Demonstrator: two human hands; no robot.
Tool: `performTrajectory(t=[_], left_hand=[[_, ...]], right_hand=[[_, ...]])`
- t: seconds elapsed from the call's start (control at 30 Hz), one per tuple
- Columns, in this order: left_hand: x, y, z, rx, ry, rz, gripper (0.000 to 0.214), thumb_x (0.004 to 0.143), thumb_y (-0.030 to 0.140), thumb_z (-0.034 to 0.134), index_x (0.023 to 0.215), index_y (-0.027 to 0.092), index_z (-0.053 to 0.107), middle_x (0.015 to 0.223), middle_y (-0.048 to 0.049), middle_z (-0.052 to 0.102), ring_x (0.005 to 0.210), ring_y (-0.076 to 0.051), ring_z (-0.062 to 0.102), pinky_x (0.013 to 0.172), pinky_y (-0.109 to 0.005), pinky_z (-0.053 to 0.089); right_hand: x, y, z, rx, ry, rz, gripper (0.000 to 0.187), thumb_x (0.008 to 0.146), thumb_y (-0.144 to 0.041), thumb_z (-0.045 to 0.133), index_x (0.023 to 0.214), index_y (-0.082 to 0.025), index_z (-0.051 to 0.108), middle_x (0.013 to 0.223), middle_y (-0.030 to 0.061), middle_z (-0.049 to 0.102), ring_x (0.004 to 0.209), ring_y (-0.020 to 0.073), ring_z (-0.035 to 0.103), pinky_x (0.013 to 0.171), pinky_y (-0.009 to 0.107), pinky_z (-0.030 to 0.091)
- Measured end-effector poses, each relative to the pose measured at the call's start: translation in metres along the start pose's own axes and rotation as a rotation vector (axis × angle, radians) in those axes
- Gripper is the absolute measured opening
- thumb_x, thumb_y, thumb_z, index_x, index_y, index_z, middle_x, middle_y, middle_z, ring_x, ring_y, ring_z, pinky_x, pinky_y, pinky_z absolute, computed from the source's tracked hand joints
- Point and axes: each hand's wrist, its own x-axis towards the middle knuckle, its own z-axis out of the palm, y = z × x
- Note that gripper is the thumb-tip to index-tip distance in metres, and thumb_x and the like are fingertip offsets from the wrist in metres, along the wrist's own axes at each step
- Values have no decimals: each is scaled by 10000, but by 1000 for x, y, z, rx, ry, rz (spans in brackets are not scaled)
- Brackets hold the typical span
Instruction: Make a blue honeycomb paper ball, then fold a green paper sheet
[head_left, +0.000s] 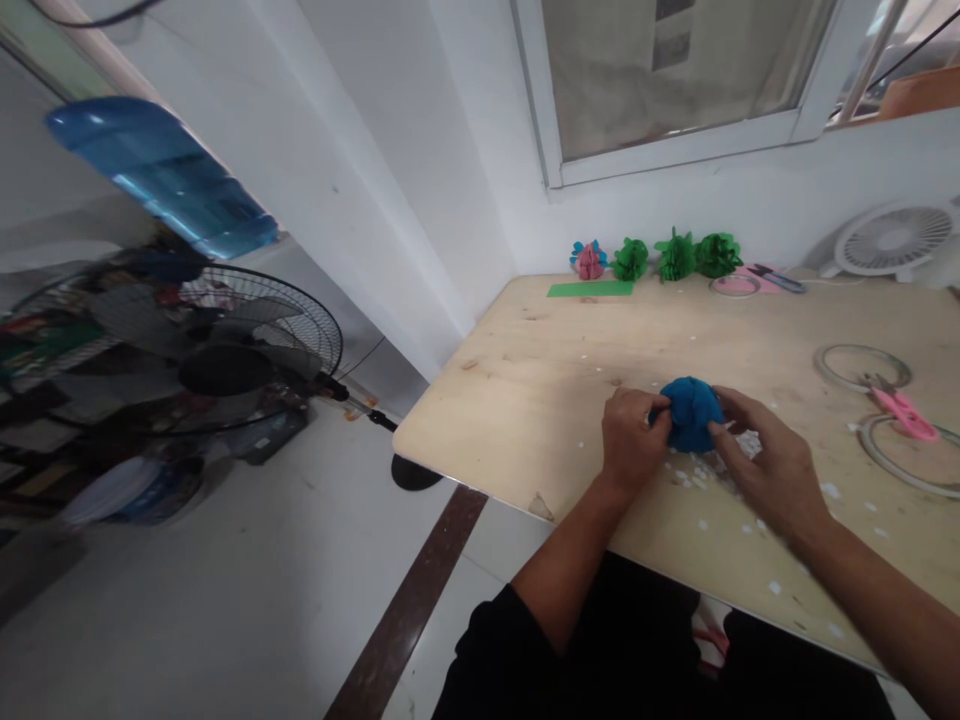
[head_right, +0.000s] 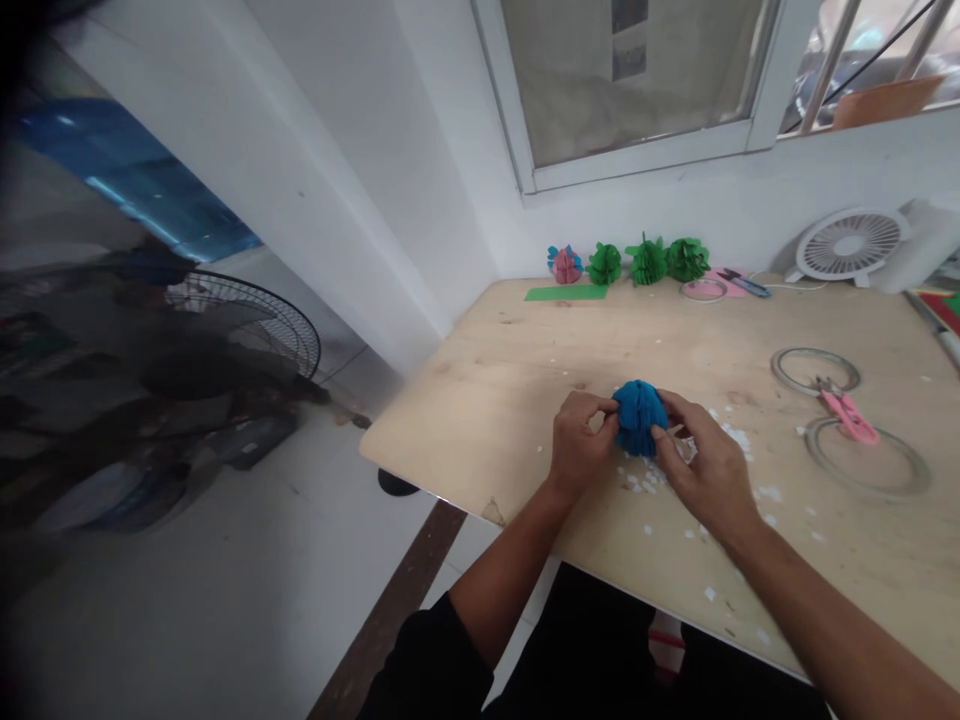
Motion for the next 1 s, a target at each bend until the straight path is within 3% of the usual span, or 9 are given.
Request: performTrajectory(t=[0.17,0.53,1.0], left_hand=[[-1,0,-3,-26,-55,-9,153,800,132,717,936,200,734,971,-60,766,961,-224,679,929,-421,538],[3,-2,-2,-23,-26,54,108,849,120,648,804,202,704,840,-28,756,852,-194,683,967,-418,492],[-3,1,0,33,-5,76,114,860,116,610,832,202,679,864,-38,736,918,-208,652,952,-411,496]], right_hand=[[1,-2,-1,23,-6,30,428,906,-392,551,1281,-194,608,1022,98,723,730,200,648,544,301,509],[1,-3,1,28,-18,2,423,906,-360,564,1293,-193,603,1055,96,726,731,191,648,689,344,561],[-1,-6,0,-11,-16,15,435,910,-400,534,1292,-202,602,1028,103,724,736,206,656,559,312,523]])
